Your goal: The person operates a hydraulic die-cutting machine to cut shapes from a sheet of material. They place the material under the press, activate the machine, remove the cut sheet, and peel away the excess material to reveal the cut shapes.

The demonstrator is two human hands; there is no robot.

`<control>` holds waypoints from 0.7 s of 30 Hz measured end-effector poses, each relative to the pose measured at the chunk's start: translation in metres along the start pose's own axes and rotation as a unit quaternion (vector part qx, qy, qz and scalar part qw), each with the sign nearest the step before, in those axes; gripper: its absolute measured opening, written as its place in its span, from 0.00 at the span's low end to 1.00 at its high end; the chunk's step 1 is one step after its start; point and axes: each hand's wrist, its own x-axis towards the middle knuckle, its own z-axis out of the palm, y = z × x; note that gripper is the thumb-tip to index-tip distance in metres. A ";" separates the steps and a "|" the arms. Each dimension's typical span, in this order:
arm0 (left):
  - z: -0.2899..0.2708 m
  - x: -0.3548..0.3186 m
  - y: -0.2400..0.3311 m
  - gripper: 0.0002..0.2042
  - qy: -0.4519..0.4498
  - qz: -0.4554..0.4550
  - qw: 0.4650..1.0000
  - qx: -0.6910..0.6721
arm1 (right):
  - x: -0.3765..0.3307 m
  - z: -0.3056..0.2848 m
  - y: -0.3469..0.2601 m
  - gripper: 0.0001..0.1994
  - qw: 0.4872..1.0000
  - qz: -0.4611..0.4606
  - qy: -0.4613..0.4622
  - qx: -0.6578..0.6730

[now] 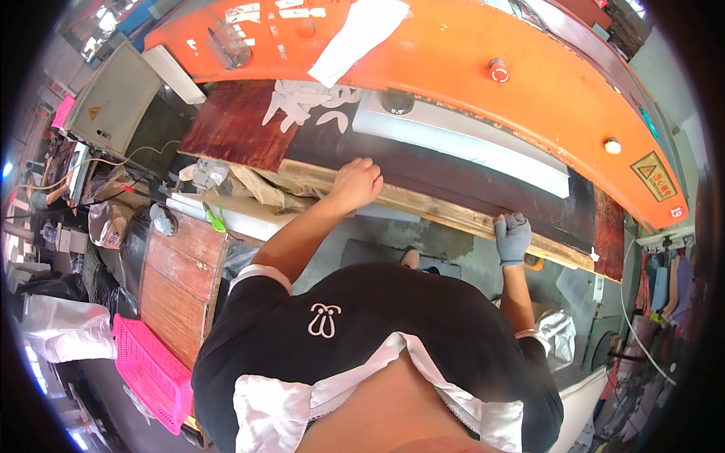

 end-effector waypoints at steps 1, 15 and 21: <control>-0.006 -0.016 0.005 0.08 -0.014 0.011 1.000 -0.008 | -0.014 -0.009 -0.013 0.09 1.000 0.022 -0.010 -0.011; -0.081 -0.155 0.059 0.17 -0.001 0.015 0.991 -0.131 | 0.012 0.073 -0.231 0.40 0.990 -0.079 -0.038 0.113; -0.077 -0.156 0.040 0.32 -0.089 -0.057 0.993 -0.056 | -0.024 0.085 -0.265 0.42 0.996 -0.032 -0.065 0.058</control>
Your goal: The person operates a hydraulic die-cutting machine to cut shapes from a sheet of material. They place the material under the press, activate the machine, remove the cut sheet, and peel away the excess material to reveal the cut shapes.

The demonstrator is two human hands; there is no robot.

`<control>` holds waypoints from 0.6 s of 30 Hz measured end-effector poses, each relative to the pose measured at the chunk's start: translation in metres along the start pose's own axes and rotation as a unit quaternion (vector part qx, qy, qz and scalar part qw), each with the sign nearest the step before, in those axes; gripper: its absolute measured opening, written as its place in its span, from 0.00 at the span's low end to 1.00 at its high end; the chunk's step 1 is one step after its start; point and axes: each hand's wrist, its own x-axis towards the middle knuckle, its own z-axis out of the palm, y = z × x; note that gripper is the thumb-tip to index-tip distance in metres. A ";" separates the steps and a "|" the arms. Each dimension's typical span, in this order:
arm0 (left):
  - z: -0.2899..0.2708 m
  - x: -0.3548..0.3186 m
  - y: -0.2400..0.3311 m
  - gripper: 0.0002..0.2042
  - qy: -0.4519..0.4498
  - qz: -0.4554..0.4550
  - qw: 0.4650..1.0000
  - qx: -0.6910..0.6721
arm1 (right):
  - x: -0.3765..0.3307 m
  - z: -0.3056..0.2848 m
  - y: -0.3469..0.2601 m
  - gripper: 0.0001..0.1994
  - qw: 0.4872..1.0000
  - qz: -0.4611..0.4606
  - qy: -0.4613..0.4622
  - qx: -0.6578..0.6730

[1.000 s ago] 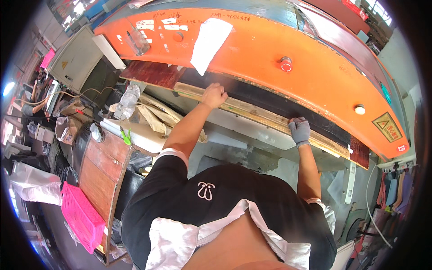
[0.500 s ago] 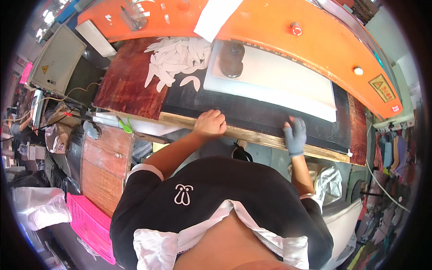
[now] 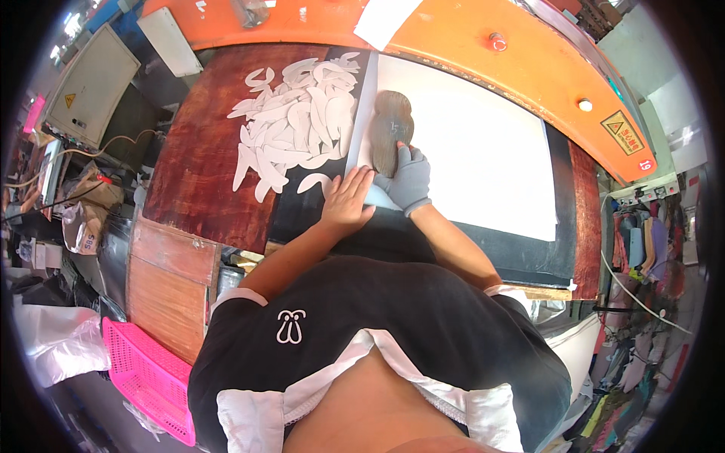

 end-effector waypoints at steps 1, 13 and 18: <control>0.002 -0.005 -0.001 0.33 -0.007 0.001 1.000 0.010 | -0.005 -0.001 -0.001 0.41 0.999 0.002 0.026 0.020; 0.006 -0.033 0.008 0.29 0.002 0.002 1.000 0.005 | -0.034 -0.054 0.055 0.32 0.987 0.082 0.081 0.112; 0.005 -0.035 0.008 0.29 0.012 0.013 1.000 0.004 | -0.047 -0.054 0.055 0.30 0.998 0.034 0.055 0.001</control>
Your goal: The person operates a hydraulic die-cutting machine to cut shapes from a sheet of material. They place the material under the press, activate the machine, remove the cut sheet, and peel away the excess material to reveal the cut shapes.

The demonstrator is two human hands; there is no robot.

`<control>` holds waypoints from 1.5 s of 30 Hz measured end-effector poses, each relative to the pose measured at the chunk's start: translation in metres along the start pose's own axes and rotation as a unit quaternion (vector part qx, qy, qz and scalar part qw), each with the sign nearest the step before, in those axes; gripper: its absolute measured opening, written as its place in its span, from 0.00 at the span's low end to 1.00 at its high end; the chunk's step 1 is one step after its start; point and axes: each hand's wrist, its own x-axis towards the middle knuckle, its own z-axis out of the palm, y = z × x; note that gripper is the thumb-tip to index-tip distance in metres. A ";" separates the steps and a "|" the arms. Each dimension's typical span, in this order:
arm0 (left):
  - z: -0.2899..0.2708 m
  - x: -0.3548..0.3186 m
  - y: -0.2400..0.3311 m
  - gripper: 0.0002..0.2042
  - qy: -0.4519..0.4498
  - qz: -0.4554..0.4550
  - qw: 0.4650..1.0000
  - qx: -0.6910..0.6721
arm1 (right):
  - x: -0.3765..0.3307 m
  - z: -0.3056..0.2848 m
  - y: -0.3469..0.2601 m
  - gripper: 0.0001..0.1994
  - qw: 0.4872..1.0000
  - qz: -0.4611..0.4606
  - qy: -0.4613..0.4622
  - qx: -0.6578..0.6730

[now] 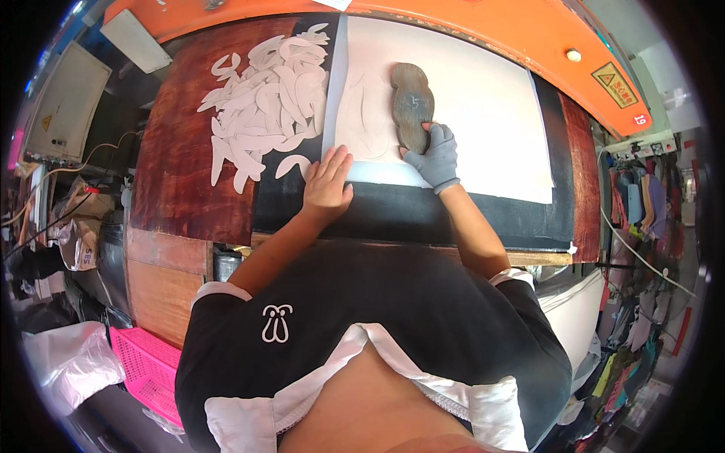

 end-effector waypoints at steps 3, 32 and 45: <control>0.000 0.001 -0.002 0.29 0.003 0.002 1.000 -0.007 | 0.001 -0.004 -0.003 0.33 0.999 0.021 -0.023 0.011; 0.037 0.184 -0.121 0.26 0.066 0.043 0.996 0.039 | 0.044 0.009 0.017 0.10 0.964 0.006 -0.241 0.113; 0.039 0.165 -0.069 0.02 0.106 0.062 0.992 0.032 | 0.064 -0.022 0.126 0.07 0.995 -0.080 -0.058 0.030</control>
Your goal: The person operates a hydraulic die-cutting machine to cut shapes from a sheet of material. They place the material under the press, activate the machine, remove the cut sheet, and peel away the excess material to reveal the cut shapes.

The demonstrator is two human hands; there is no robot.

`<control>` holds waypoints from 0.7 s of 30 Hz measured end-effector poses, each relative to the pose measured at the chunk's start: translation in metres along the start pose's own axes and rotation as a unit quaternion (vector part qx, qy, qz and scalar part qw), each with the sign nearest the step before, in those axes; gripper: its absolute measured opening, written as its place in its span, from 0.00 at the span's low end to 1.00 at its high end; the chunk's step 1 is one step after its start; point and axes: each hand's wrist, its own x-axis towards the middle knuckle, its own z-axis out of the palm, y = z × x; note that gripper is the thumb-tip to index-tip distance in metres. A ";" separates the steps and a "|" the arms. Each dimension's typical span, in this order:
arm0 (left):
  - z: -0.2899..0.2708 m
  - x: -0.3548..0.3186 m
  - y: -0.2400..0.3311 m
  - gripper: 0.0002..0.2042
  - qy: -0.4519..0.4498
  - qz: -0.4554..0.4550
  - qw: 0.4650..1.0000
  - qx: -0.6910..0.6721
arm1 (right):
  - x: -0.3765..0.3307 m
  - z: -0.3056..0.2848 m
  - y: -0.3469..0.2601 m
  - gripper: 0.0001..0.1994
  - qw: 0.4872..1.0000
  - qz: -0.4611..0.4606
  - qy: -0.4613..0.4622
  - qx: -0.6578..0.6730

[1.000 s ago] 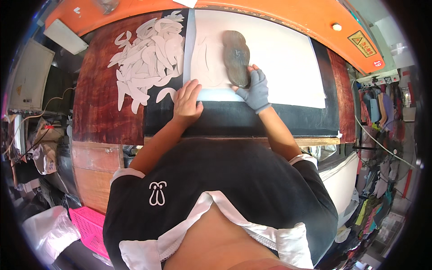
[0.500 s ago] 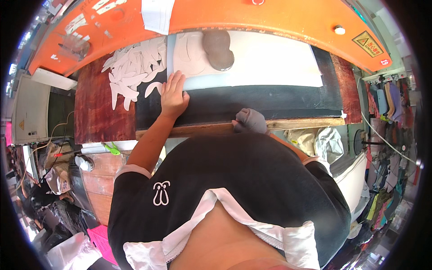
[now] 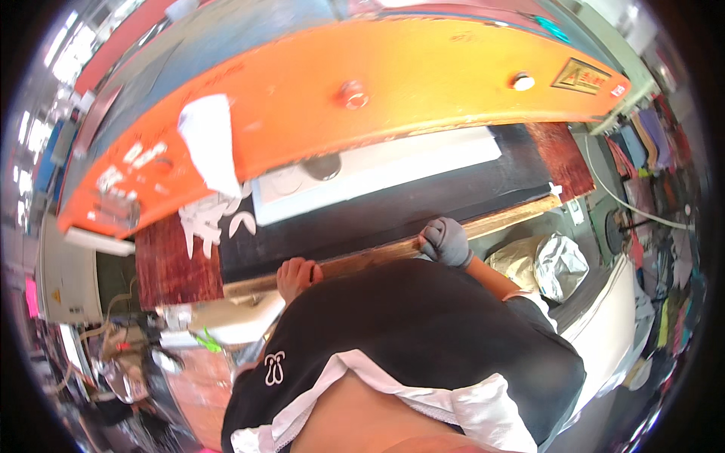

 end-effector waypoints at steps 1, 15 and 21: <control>0.006 0.002 -0.001 0.04 -0.042 -0.039 0.998 0.029 | 0.005 0.001 0.008 0.06 0.999 0.017 -0.030 0.010; 0.071 0.100 -0.068 0.07 0.025 0.008 0.997 0.078 | 0.142 -0.109 0.213 0.10 0.819 0.271 0.480 0.157; 0.075 0.118 -0.091 0.06 0.050 0.027 0.996 0.074 | 0.120 -0.037 0.168 0.11 0.924 0.252 0.253 0.139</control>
